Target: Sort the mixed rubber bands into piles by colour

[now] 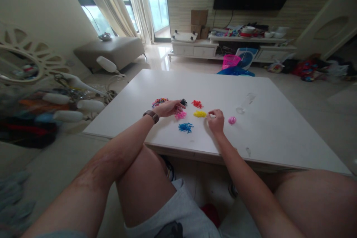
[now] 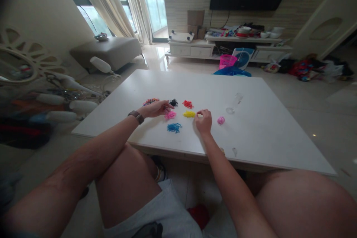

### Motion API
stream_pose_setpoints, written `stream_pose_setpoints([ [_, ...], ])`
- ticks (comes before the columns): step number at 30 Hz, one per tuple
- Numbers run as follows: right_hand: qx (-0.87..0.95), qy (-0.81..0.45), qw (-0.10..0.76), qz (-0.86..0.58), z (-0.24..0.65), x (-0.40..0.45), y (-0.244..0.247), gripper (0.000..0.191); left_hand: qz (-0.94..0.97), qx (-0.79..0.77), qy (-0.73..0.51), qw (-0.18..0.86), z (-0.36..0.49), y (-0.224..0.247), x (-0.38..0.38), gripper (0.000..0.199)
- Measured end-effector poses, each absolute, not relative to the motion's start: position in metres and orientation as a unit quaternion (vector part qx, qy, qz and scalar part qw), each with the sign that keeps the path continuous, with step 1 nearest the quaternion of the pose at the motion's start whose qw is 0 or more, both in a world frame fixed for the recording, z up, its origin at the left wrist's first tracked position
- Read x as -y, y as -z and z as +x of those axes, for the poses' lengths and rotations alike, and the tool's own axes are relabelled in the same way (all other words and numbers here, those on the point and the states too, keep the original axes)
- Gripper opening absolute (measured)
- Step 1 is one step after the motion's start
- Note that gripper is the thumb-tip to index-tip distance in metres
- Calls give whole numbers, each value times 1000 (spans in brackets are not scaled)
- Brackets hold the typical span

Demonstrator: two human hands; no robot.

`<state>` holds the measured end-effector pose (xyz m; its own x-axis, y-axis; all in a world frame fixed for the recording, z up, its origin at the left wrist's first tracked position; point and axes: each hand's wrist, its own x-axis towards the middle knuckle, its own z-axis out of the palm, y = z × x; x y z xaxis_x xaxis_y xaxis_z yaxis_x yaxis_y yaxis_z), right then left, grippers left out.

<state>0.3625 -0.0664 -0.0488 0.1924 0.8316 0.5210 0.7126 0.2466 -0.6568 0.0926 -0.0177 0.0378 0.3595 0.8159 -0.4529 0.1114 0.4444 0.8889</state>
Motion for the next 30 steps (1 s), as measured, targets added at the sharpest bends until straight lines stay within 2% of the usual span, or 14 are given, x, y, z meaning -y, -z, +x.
stream_pose_setpoints([
  [4, 689, -42, 474, -546, 354, 76, 42, 14, 382, -434, -234, 781, 106, -45, 27, 41],
  [9, 744, -57, 447, -493, 341, 85, 38, 20, 416, -392, -204, 795, 124, -38, 37, 14],
  [21, 779, -88, 497, -372, 336, 89, 37, 13, 620, -307, -92, 716, 146, -21, 50, 27],
  [26, 792, -120, 528, -281, 333, 89, 35, 11, 625, -288, -66, 723, 152, -21, 54, 35],
  [30, 813, -132, 512, -246, 333, 89, 36, 14, 615, -295, -49, 730, 153, -23, 57, 34],
])
